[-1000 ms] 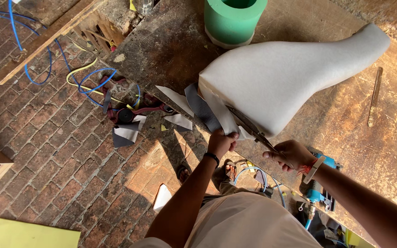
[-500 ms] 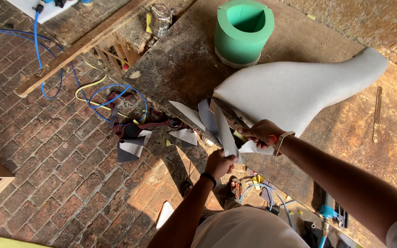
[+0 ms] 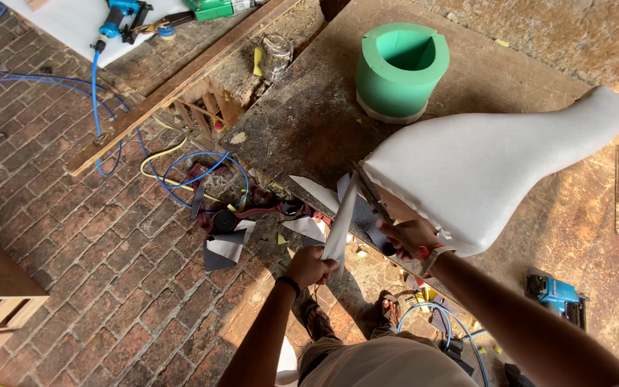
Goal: The person wraps a light-colored fabric over a curved foam seat, smooths it by hand, and secures it with a pneumatic staple gun. They repeatedly trim excess fabric with scissors, reposition the seat, and continue stapling around the edges until the fabric is taut and fitted.
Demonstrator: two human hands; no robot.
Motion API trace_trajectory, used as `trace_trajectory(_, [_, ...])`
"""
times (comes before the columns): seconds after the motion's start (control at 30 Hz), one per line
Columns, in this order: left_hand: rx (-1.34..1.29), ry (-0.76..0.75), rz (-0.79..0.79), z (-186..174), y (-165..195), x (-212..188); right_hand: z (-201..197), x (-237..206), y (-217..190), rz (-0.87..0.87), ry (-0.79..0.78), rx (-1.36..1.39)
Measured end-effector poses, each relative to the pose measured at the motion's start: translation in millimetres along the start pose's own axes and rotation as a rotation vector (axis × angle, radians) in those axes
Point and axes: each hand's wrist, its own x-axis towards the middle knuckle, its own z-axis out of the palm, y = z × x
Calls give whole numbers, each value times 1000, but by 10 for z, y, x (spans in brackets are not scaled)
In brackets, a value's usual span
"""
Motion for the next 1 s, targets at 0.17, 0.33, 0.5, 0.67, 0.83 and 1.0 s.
trace_trajectory(0.17, [-100,-125,2,-128,-328,21,257,24,89,-9,61,2])
trace_trajectory(0.33, [-589,300,30,-466,-897,-193,126,-189,526,17,-10,14])
trace_trajectory(0.5, [-819,396,-92,-482,-730,-165,-39,-280,812,75,-89,-8])
trace_trajectory(0.67, [-594,144,-37,-389,176,-18,21,-32,314,-2,-177,143])
trace_trajectory(0.83, [-399,-106,202,-286,1128,290,100,182,-444,-243,-350,151])
trace_trajectory(1.0, [-541,71,103,-166,1631,743,28,315,-897,-198,-343,196])
